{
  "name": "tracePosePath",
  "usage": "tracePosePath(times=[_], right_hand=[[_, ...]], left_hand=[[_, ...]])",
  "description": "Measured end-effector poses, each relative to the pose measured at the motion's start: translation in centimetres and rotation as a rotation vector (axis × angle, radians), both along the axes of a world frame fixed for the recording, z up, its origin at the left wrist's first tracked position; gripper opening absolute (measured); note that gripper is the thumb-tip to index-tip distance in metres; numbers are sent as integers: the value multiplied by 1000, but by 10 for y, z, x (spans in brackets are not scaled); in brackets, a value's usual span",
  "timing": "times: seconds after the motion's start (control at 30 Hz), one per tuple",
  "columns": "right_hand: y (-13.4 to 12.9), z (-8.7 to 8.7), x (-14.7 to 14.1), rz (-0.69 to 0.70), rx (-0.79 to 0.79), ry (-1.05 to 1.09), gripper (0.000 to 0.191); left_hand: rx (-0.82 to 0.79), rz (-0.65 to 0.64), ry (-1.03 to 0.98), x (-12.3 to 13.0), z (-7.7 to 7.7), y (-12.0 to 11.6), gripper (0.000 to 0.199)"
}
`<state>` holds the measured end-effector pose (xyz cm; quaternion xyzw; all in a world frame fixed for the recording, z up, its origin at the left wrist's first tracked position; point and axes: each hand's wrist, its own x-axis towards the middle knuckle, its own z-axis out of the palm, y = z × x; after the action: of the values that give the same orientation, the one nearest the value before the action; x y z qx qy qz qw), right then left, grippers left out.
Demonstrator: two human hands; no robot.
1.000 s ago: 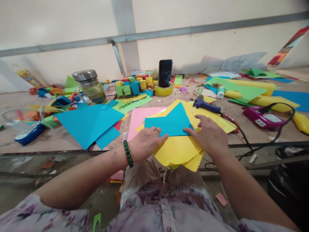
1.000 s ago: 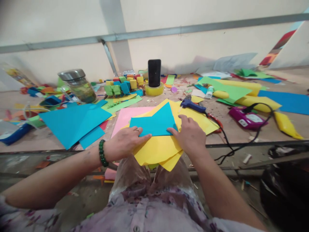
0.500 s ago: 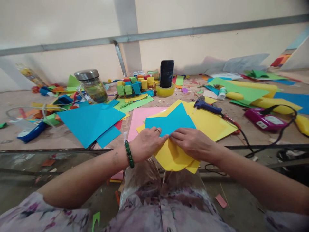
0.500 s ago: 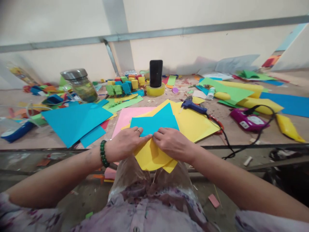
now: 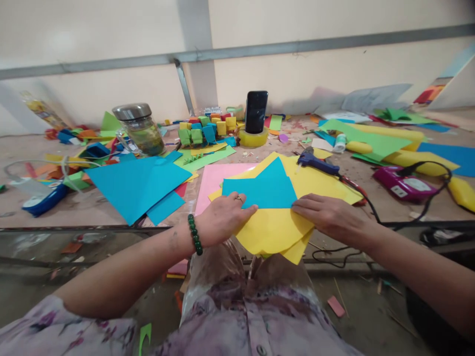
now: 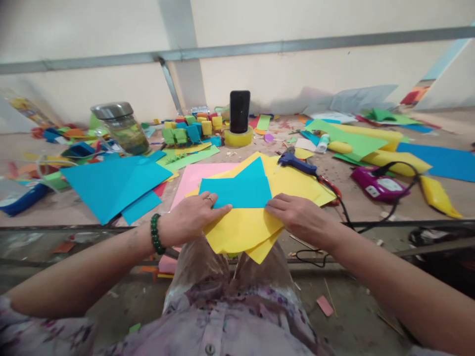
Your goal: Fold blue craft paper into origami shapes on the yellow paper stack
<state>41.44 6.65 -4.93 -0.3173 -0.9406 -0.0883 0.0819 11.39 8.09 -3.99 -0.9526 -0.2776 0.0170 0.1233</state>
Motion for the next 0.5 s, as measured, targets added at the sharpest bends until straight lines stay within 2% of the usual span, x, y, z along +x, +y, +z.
tracePosePath(times=[0.17,0.33,0.5], right_hand=[[-4,-8,13,6,75,73,42],[-8,-13,12,-53,96,101,43],[2,0,3,-136,30,26,33]], left_hand=[[-109,60,-41,-11,-1,-8,40],[-137,204,-184,-38,-15,-23,50],[-154,278,-338,-47,-29,-30,54]])
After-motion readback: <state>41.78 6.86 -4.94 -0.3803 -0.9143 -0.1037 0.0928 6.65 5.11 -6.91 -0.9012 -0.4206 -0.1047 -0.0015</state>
